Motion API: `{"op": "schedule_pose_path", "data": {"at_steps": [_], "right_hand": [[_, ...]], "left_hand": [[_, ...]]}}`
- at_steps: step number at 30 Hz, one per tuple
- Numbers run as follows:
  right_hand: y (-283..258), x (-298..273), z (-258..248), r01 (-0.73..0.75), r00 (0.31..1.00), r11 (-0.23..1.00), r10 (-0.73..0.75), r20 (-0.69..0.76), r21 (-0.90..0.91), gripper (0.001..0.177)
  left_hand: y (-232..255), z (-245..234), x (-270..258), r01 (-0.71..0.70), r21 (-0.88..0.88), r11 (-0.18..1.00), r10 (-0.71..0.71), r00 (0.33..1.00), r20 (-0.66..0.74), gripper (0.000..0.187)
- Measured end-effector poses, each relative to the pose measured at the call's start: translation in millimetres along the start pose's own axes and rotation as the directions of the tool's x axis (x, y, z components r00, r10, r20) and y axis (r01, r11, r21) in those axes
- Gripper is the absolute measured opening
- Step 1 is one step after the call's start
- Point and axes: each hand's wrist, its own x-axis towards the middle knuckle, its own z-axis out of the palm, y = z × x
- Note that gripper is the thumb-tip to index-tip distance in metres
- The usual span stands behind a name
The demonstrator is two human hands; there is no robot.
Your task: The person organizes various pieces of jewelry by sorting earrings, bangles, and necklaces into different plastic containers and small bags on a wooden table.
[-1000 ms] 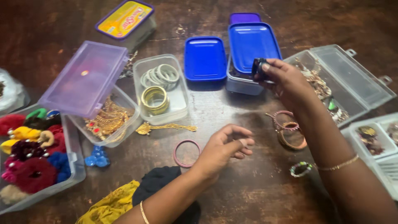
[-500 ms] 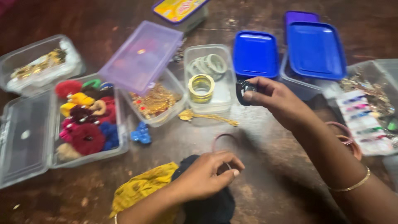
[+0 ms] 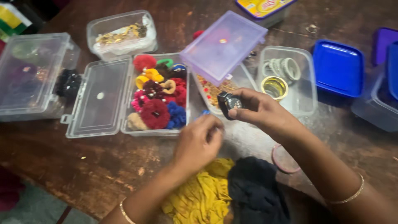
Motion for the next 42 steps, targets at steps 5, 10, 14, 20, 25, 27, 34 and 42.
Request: {"op": "schedule_pose_path", "data": {"at_steps": [5, 10, 14, 20, 25, 27, 34, 42], "right_hand": [[-12, 36, 46, 0.131, 0.973, 0.99, -0.137, 0.184, 0.048, 0.05], [-17, 67, 93, 0.127, 0.947, 0.988, -0.147, 0.285, 0.086, 0.05], [-16, 88, 121, 0.071, 0.928, 0.99, -0.111, 0.355, 0.123, 0.053], [-26, 114, 151, 0.135, 0.909, 0.979, -0.185, 0.372, 0.155, 0.047], [-26, 136, 195, 0.252, 0.908, 0.963, -0.27, 0.32, 0.097, 0.044], [-22, 141, 216, 0.334, 0.88, 0.941, -0.334, 0.337, 0.059, 0.042], [3, 135, 308, 0.619, 0.783, 0.64, -0.451, 0.429, -0.456, 0.045], [46, 162, 378, 0.634, 0.769, 0.31, -0.349, 0.536, -0.708, 0.032]], "left_hand": [[-27, -77, 11, 0.036, 0.042, 0.998, -0.023, 0.958, -0.286, 0.015], [-75, -123, 13, 0.021, -0.399, 0.917, -0.134, 0.957, -0.258, 0.018], [-94, -138, 13, 0.171, -0.225, 0.959, -0.242, 0.909, -0.34, 0.017], [-103, -150, 8, 0.116, -0.724, 0.679, -0.268, 0.958, -0.097, 0.039], [-110, -171, 0, -0.018, -0.724, 0.689, -0.23, 0.943, -0.242, 0.041], [-110, -187, -14, 0.05, -0.492, 0.869, -0.291, 0.856, -0.427, 0.038], [-125, -243, -109, 0.461, 0.037, 0.886, -0.317, 0.663, -0.679, 0.019], [-207, -257, -154, 0.644, 0.055, 0.763, -0.378, 0.514, -0.77, 0.013]]}}
